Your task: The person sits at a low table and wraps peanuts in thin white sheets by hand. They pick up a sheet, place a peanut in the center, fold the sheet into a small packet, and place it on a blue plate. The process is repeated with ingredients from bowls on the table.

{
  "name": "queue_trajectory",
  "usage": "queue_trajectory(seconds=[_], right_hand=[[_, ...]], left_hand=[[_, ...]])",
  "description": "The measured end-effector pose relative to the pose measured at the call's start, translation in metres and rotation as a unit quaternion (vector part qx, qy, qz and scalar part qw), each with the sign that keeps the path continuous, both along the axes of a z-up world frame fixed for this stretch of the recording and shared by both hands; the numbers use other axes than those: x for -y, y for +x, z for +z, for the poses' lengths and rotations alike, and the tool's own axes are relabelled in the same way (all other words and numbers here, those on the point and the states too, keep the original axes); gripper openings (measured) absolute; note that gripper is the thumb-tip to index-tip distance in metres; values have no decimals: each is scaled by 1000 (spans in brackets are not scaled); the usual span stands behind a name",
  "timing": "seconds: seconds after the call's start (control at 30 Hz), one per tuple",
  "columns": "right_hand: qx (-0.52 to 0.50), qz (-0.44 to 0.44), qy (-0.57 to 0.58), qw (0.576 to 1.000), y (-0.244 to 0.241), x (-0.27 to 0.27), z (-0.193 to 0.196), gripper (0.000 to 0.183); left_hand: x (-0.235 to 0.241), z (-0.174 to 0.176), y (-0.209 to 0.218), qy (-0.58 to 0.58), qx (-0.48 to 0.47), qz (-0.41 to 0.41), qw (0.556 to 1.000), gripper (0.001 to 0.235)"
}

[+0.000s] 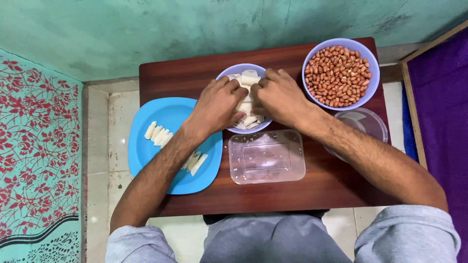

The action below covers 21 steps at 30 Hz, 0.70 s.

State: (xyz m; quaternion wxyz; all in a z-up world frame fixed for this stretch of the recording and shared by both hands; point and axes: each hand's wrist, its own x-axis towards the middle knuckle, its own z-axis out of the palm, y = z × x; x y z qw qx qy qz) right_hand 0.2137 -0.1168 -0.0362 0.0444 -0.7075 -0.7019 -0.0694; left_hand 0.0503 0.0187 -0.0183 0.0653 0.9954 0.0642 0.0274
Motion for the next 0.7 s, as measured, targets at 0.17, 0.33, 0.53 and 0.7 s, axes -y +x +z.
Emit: queue_trajectory(seconds=[0.17,0.33,0.53,0.7], right_hand=[[-40,-4,-41,998,2,-3,9,45],[-115,-1,-60,992,11,5,31,34],[-206,6,-83,975,28,9,68,16],[-281,-17,-140,949,25,6,105,8]], left_hand=[[-10,3,-4,-56,4,-6,998,33],[-17,12,-9,-92,27,-6,995,18],[-20,18,-12,-110,79,42,990,18],[-9,43,-14,-169,124,-13,978,64]])
